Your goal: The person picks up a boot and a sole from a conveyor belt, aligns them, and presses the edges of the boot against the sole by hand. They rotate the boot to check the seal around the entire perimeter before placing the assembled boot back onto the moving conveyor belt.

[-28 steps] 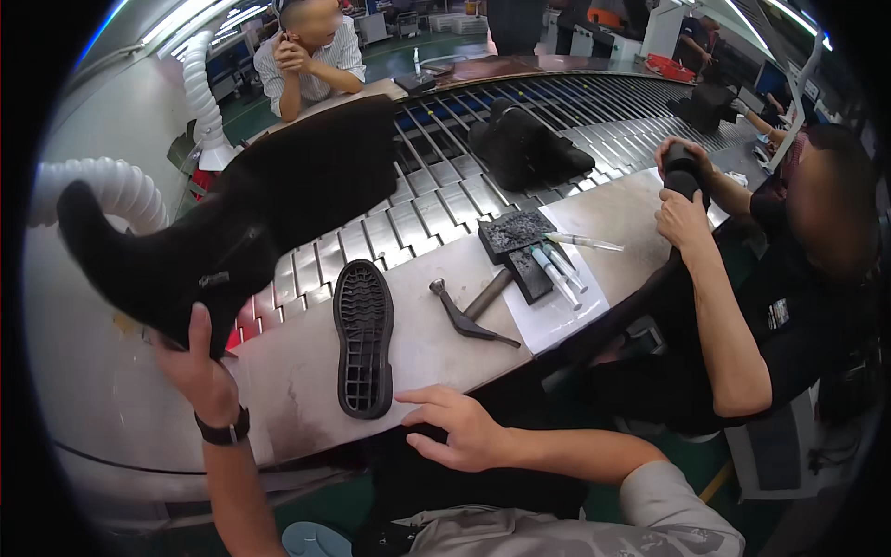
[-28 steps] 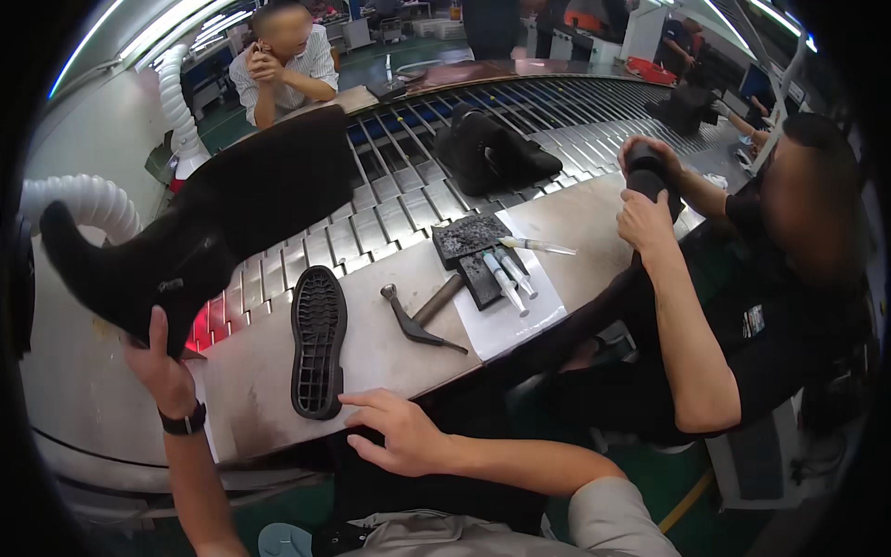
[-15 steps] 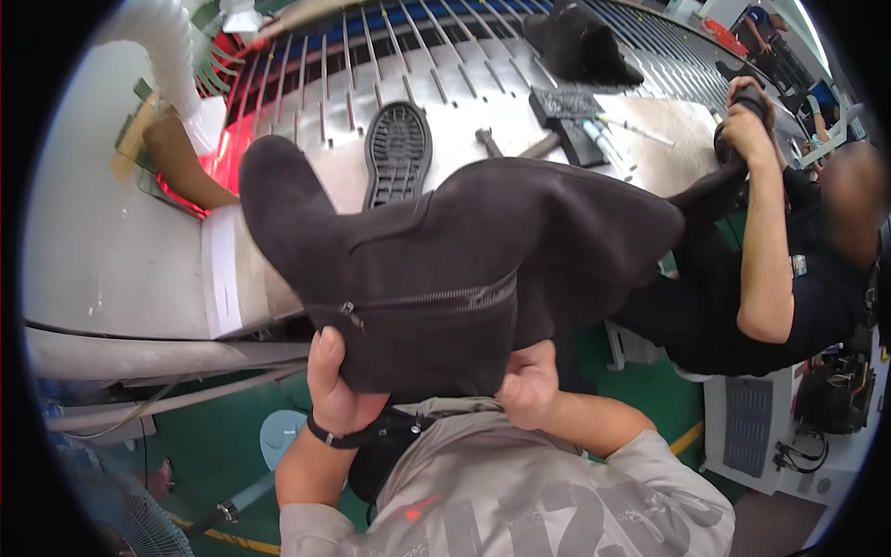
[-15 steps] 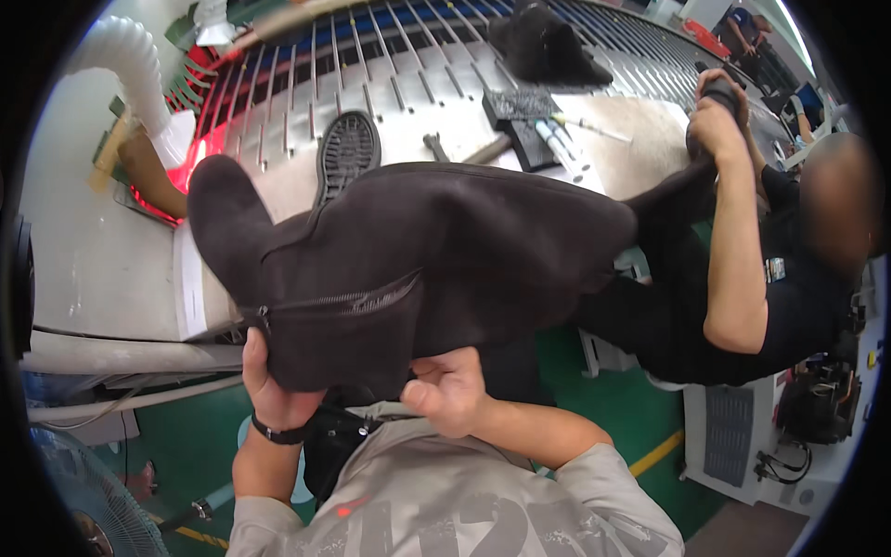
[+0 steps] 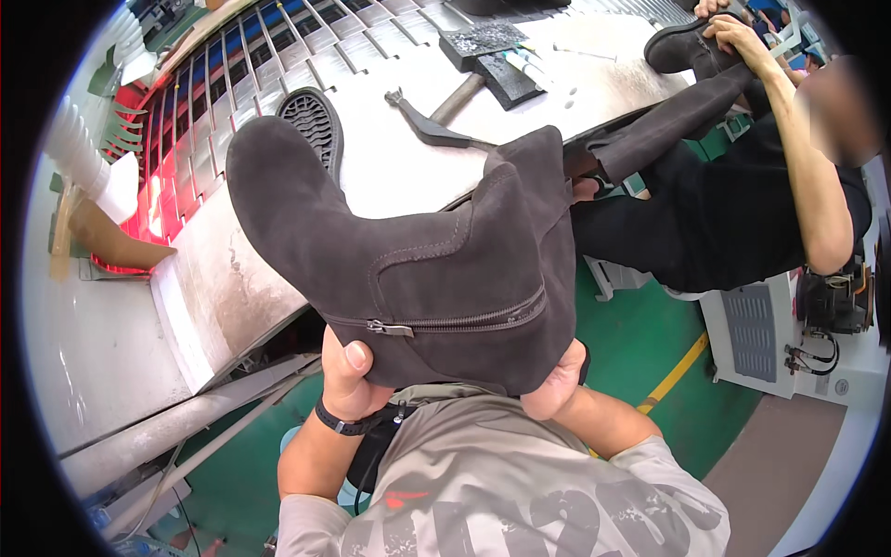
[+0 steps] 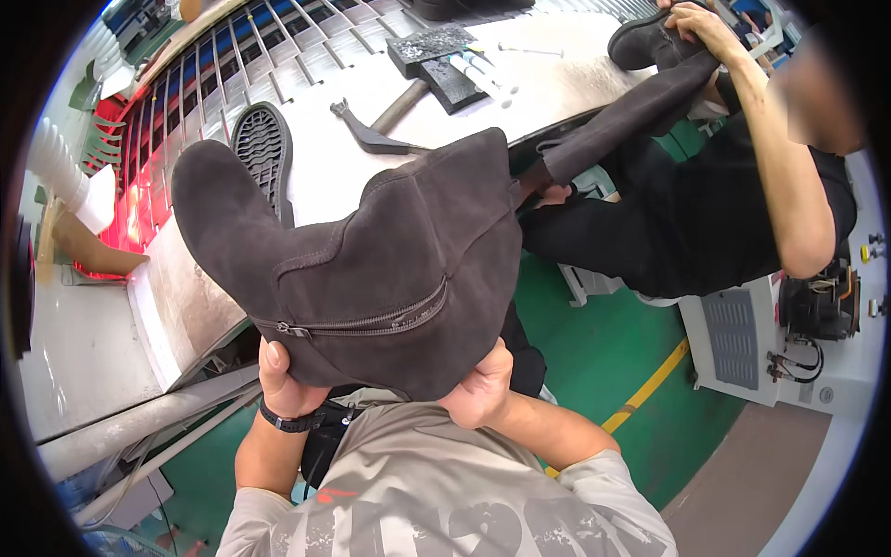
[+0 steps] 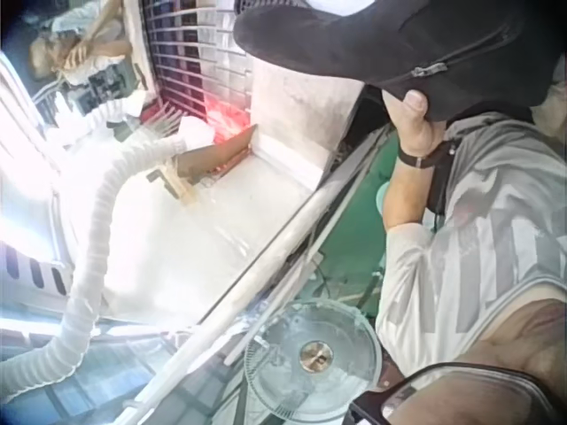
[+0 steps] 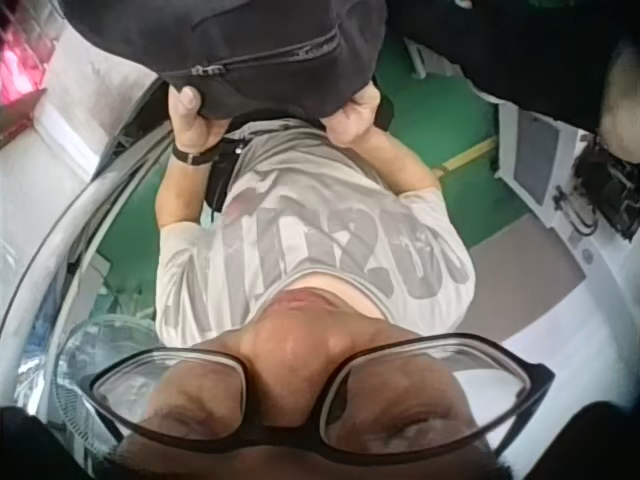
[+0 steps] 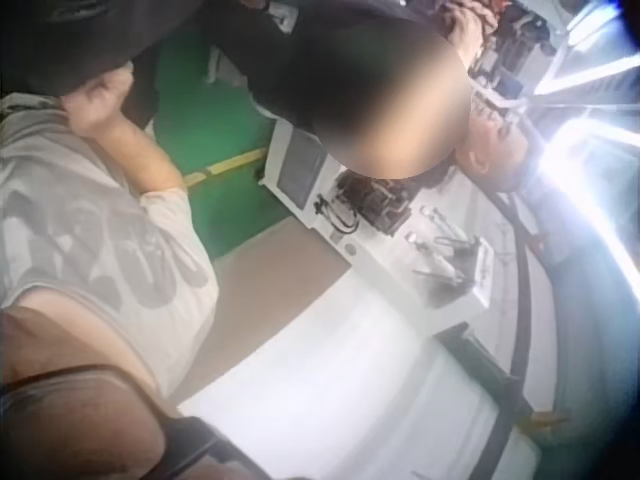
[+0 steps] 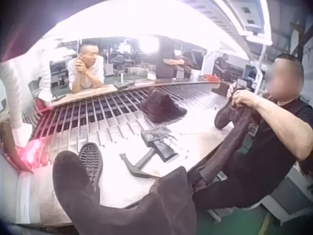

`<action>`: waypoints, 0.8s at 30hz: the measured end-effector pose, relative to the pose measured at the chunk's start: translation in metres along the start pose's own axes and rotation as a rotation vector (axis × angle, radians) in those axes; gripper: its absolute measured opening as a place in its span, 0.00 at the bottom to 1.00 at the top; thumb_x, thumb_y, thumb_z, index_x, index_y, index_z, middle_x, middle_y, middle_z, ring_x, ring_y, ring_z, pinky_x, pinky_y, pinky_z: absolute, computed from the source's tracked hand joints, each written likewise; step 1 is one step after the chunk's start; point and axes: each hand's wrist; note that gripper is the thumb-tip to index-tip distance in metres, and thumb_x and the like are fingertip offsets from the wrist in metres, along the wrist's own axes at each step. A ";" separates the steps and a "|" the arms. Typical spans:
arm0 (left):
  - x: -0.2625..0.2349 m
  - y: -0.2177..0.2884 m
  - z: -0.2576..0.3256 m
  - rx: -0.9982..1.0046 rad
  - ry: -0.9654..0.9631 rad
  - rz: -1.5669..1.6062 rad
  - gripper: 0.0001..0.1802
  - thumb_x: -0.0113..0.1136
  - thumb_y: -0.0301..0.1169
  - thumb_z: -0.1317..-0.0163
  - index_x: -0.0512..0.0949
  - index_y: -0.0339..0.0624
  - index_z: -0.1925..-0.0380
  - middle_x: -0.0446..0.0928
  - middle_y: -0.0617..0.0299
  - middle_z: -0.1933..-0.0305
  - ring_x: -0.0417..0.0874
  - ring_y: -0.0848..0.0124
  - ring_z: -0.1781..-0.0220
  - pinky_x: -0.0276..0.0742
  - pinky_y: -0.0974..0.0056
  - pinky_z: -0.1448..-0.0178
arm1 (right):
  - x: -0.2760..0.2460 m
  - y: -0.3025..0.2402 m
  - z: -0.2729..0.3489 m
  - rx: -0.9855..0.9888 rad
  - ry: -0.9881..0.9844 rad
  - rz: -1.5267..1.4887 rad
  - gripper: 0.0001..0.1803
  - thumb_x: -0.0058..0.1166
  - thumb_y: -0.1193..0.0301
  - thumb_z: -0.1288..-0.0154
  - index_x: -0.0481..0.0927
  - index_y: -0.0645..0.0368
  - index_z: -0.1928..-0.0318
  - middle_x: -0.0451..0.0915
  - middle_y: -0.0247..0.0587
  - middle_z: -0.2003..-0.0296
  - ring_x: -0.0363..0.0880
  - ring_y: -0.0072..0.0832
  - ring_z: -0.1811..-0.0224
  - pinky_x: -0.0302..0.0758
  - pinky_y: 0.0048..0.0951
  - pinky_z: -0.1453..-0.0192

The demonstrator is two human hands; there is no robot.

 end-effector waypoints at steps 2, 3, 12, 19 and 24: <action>0.003 -0.002 -0.001 -0.023 0.037 0.032 0.57 0.84 0.51 0.42 0.63 0.35 0.22 0.73 0.49 0.23 0.77 0.53 0.25 0.76 0.46 0.22 | 0.003 0.017 0.011 0.239 0.106 -0.222 0.21 0.52 0.62 0.18 0.83 0.64 0.37 0.90 0.49 0.46 0.89 0.37 0.44 0.86 0.36 0.37; 0.002 -0.007 -0.001 -0.012 0.052 0.033 0.57 0.84 0.51 0.42 0.63 0.35 0.22 0.73 0.49 0.23 0.77 0.53 0.25 0.76 0.46 0.22 | 0.004 0.024 0.011 0.317 0.127 -0.306 0.21 0.52 0.62 0.18 0.83 0.64 0.37 0.89 0.49 0.46 0.89 0.37 0.45 0.86 0.36 0.38; 0.011 0.003 -0.041 0.302 -0.334 -1.193 0.74 0.95 0.49 0.64 0.61 0.35 0.19 0.66 0.41 0.20 0.71 0.47 0.20 0.62 0.45 0.16 | -0.021 0.036 -0.043 0.612 -0.169 -0.651 0.26 0.52 0.56 0.19 0.80 0.65 0.35 0.88 0.49 0.45 0.90 0.37 0.47 0.86 0.33 0.42; 0.018 -0.005 -0.066 0.193 0.003 -0.479 0.62 0.87 0.34 0.44 0.54 0.30 0.17 0.71 0.43 0.24 0.75 0.59 0.24 0.68 0.55 0.19 | -0.031 0.064 -0.037 0.834 -0.218 -0.680 0.30 0.52 0.52 0.19 0.77 0.66 0.34 0.87 0.50 0.45 0.90 0.37 0.49 0.87 0.31 0.45; 0.014 -0.028 -0.072 0.379 0.020 -0.726 0.45 0.83 0.26 0.43 0.71 0.36 0.25 0.86 0.49 0.42 0.88 0.62 0.40 0.81 0.59 0.32 | 0.005 0.114 -0.069 0.692 -0.099 -0.859 0.38 0.31 0.43 0.13 0.74 0.63 0.29 0.77 0.49 0.31 0.79 0.38 0.31 0.77 0.42 0.25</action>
Point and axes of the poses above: each hand's wrist, its own z-axis away from the middle knuckle, its own x-axis out of the palm, y = z × x
